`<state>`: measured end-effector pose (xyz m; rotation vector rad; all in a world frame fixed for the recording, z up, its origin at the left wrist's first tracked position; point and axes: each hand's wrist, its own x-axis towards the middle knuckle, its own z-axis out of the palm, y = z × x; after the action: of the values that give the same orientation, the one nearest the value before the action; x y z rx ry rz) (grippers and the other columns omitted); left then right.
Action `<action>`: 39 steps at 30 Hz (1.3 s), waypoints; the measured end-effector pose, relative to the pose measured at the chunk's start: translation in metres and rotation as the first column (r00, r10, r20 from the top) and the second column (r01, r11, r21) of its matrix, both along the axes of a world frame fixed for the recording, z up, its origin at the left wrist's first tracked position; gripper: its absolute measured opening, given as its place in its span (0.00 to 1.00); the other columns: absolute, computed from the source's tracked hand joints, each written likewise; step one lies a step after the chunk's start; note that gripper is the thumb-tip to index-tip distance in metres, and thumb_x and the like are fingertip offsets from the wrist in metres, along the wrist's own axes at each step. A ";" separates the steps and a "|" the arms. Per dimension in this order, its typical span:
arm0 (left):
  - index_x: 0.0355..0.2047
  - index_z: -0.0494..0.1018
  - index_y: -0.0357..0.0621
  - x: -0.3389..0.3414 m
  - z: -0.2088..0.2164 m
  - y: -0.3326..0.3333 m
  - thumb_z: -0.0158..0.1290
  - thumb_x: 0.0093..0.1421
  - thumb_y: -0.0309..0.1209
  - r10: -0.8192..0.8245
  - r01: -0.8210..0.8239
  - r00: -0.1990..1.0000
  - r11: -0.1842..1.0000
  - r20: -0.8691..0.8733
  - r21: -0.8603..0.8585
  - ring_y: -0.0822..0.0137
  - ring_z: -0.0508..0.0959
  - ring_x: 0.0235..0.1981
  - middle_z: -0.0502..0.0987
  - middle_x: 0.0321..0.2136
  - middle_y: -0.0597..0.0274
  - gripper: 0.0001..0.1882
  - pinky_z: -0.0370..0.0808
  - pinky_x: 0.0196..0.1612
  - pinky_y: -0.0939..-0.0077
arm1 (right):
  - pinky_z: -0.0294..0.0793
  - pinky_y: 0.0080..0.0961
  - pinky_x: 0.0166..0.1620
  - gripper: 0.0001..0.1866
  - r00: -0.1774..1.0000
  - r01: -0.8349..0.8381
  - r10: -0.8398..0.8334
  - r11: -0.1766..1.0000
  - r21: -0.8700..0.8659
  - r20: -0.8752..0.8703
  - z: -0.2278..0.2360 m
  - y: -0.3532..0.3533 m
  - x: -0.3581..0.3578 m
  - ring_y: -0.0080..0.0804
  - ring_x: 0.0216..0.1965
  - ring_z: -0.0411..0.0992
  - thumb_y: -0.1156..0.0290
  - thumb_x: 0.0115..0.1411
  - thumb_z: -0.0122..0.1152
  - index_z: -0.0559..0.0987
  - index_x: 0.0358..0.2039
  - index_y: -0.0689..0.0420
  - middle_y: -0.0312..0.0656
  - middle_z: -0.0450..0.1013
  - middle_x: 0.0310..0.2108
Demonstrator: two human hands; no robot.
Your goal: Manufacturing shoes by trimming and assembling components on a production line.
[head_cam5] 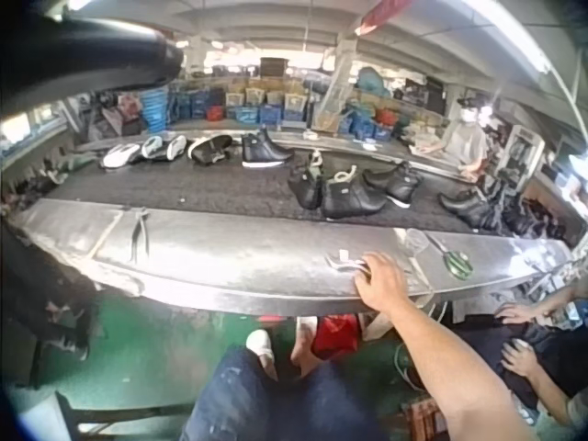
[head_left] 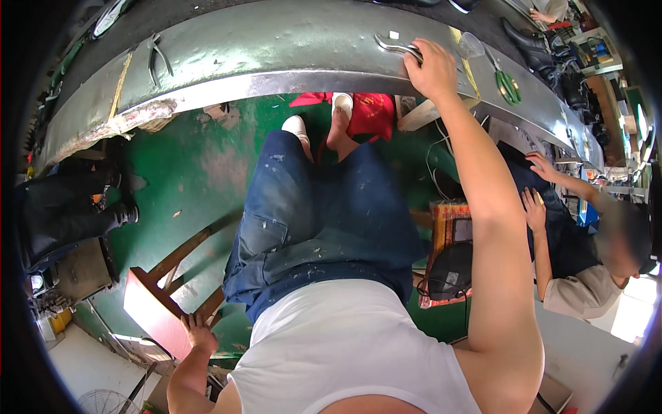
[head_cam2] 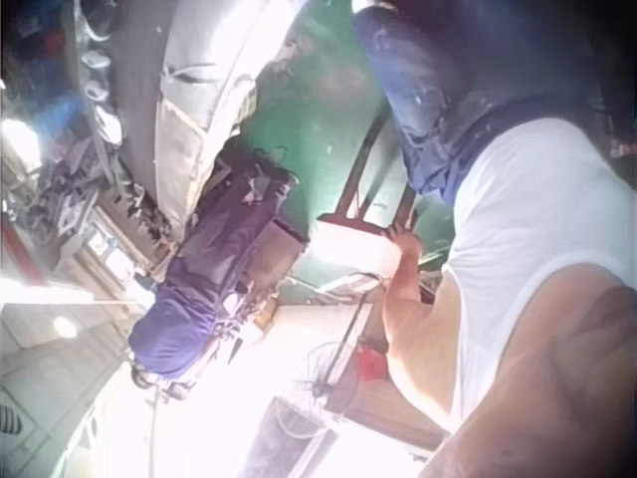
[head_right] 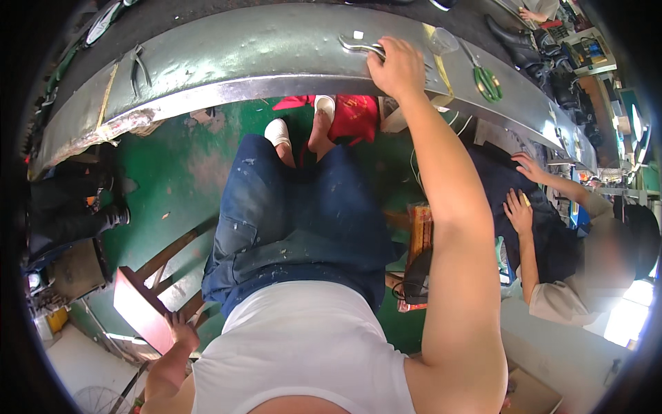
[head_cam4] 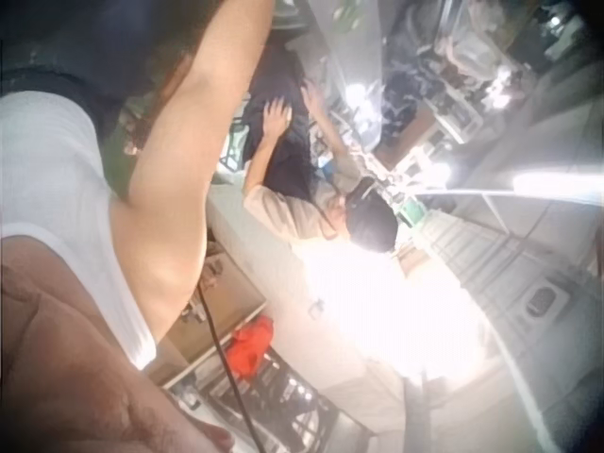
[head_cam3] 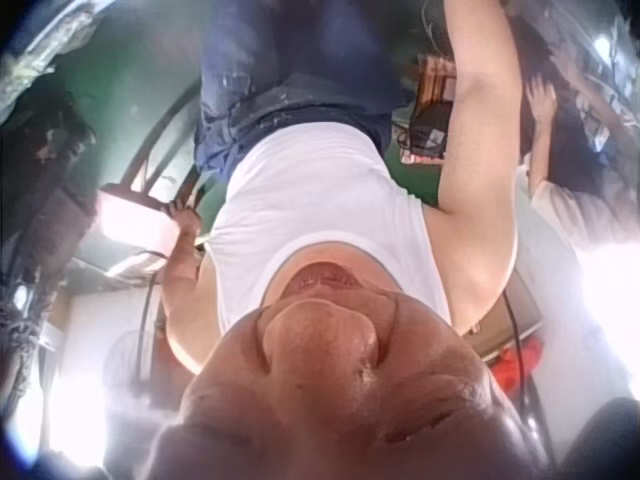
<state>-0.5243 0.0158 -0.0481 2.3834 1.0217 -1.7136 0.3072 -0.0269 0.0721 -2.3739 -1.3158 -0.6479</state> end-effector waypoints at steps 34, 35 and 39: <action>0.52 0.77 0.43 -0.005 -0.007 0.006 0.47 0.58 0.41 0.066 -0.066 0.998 0.997 -0.011 -0.040 0.43 0.42 0.71 0.51 0.69 0.48 0.25 0.24 0.67 0.34 | 0.66 0.41 0.54 0.18 0.997 -0.072 0.072 0.997 -0.018 0.002 0.006 -0.003 -0.003 0.44 0.51 0.71 0.60 0.55 0.59 0.77 0.45 0.54 0.42 0.76 0.48; 0.53 0.76 0.43 0.002 -0.002 0.005 0.47 0.57 0.41 0.056 -0.058 0.998 0.997 -0.034 -0.057 0.43 0.42 0.71 0.51 0.69 0.48 0.26 0.24 0.67 0.34 | 0.66 0.41 0.54 0.19 0.997 -0.071 0.071 0.997 -0.015 0.001 0.005 -0.002 -0.002 0.44 0.51 0.71 0.60 0.55 0.59 0.77 0.45 0.55 0.42 0.76 0.48; 0.56 0.73 0.41 -0.010 -0.011 0.003 0.47 0.57 0.42 -0.065 0.065 0.998 0.998 -0.021 -0.001 0.45 0.43 0.71 0.52 0.68 0.49 0.28 0.24 0.68 0.35 | 0.65 0.42 0.55 0.20 0.999 -0.028 0.027 0.998 -0.050 -0.031 0.006 -0.001 0.000 0.44 0.52 0.71 0.58 0.57 0.57 0.77 0.47 0.55 0.43 0.76 0.48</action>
<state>-0.5342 0.0188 -0.0595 2.4291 0.9567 -1.7631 0.3071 -0.0278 0.0779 -2.3910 -1.3647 -0.5757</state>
